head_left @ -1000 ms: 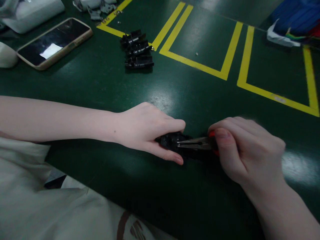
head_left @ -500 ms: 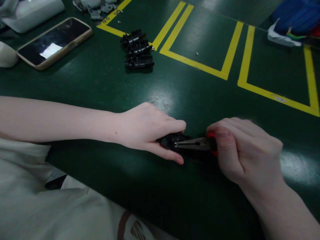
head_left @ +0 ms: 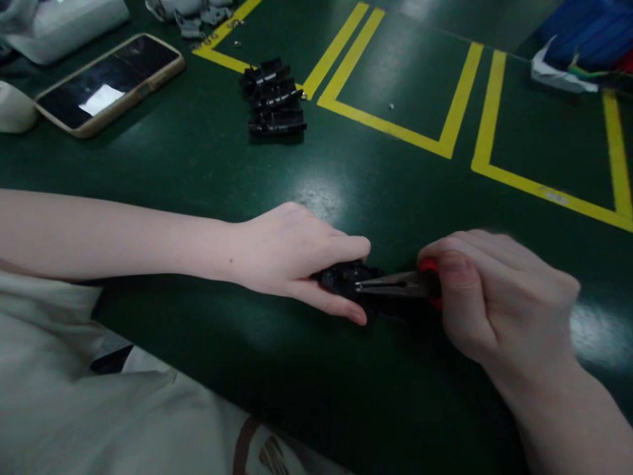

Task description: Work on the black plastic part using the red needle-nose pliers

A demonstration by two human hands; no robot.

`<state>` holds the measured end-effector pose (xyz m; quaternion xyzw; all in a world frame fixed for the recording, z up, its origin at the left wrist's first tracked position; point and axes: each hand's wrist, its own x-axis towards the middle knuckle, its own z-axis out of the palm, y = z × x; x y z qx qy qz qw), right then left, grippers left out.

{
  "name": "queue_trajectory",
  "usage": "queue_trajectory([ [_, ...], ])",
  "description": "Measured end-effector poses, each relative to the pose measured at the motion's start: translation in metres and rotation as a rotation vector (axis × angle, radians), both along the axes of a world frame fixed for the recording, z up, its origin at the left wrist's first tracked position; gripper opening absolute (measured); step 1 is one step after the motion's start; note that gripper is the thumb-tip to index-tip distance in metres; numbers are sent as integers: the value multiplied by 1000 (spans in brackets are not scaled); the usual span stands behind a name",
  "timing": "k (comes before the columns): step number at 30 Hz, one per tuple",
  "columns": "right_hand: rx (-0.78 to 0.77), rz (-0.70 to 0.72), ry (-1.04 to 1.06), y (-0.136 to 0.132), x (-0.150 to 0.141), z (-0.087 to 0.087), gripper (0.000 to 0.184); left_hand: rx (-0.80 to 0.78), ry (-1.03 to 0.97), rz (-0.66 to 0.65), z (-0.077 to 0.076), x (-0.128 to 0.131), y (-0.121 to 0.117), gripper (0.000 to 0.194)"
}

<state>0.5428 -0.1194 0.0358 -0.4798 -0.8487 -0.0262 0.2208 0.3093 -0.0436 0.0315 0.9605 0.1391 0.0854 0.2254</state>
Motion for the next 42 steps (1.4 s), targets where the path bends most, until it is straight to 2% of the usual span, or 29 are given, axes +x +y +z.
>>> queue_trajectory([
  [9,-57,-27,5,-1,-5,-1,29,36,4,-7,-2,1,0,44],
  [13,-36,-7,7,1,-6,-1,29,55,7,-4,-2,1,0,45],
  [19,-17,0,16,1,-1,0,28,-25,5,-22,0,0,3,43],
  [30,19,36,12,2,0,0,31,-31,18,-21,1,-1,3,43],
  [37,45,17,34,2,-1,-4,31,-33,17,21,3,0,0,42],
  [42,47,3,52,3,1,-4,32,-63,23,0,3,-1,1,42],
])
